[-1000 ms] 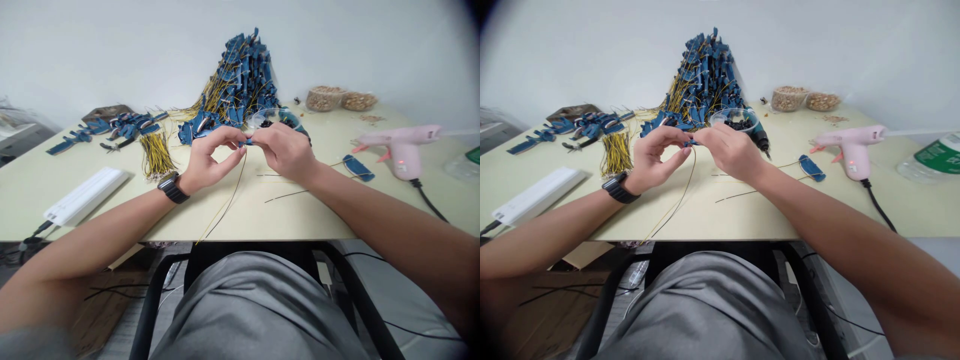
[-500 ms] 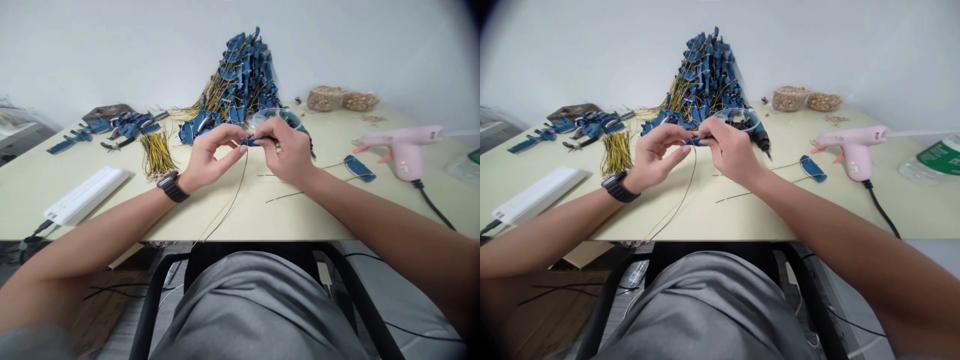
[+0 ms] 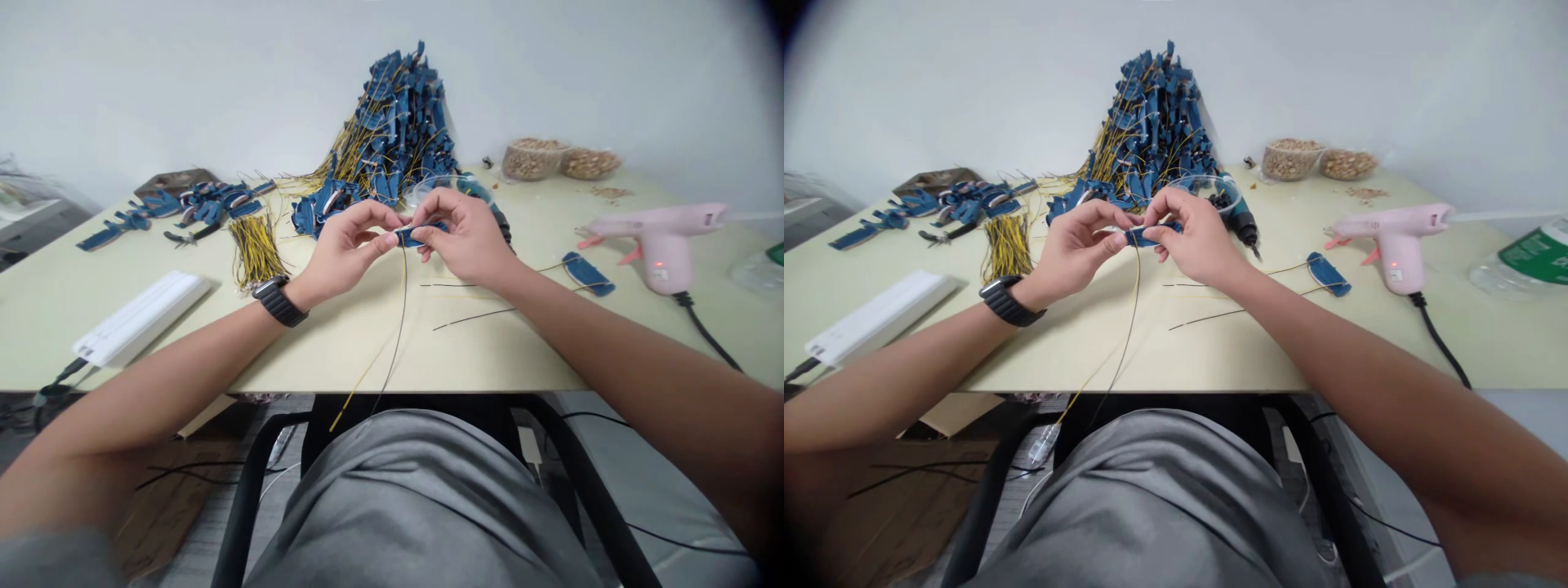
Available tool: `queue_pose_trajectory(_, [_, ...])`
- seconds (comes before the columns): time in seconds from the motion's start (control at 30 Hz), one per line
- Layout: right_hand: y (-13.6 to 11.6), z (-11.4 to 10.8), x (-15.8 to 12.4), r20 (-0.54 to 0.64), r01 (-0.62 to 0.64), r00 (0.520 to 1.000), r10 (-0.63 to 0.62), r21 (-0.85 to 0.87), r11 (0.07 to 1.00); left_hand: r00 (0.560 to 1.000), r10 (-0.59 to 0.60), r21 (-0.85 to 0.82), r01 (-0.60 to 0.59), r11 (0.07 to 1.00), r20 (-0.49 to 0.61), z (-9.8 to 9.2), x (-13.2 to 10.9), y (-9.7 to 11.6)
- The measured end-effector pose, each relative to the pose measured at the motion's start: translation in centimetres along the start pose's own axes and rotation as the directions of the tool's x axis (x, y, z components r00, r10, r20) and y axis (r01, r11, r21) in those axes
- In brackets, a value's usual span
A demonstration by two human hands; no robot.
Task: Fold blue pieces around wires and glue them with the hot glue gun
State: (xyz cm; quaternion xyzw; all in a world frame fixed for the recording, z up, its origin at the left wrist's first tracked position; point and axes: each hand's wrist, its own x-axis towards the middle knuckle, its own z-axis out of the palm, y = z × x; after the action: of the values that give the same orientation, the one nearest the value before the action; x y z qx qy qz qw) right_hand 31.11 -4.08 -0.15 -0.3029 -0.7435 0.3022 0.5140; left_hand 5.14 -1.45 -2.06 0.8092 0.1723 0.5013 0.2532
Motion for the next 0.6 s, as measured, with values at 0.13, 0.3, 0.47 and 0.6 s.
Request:
queue_pose_trajectory(0.13, [-0.1,-0.3,0.2,0.021,-0.017,1.000,0.016,0.032,0.999,1.000,-0.025,-0.071,0.026,0.997,0.010,0.0,-0.1,-0.3])
queue_pose_trajectory(0.3, [0.3,-0.8,0.4,0.045,-0.008,0.999,0.008,-0.004,1.000,0.996,-0.087,-0.142,0.091,0.986,0.035,0.2,0.0,-0.8])
queue_pose_trajectory(0.47, [0.6,-1.3,0.4,0.066,0.115,0.992,-0.107,-0.149,0.982,0.986,-0.080,-0.174,0.106,0.979,0.149,-0.2,0.2,-1.1])
queue_pose_trajectory(0.6, [0.2,-1.2,0.3,0.089,0.078,0.994,-0.066,-0.138,0.987,0.970,-0.069,-0.187,0.115,0.976,0.235,-0.4,0.3,-1.2])
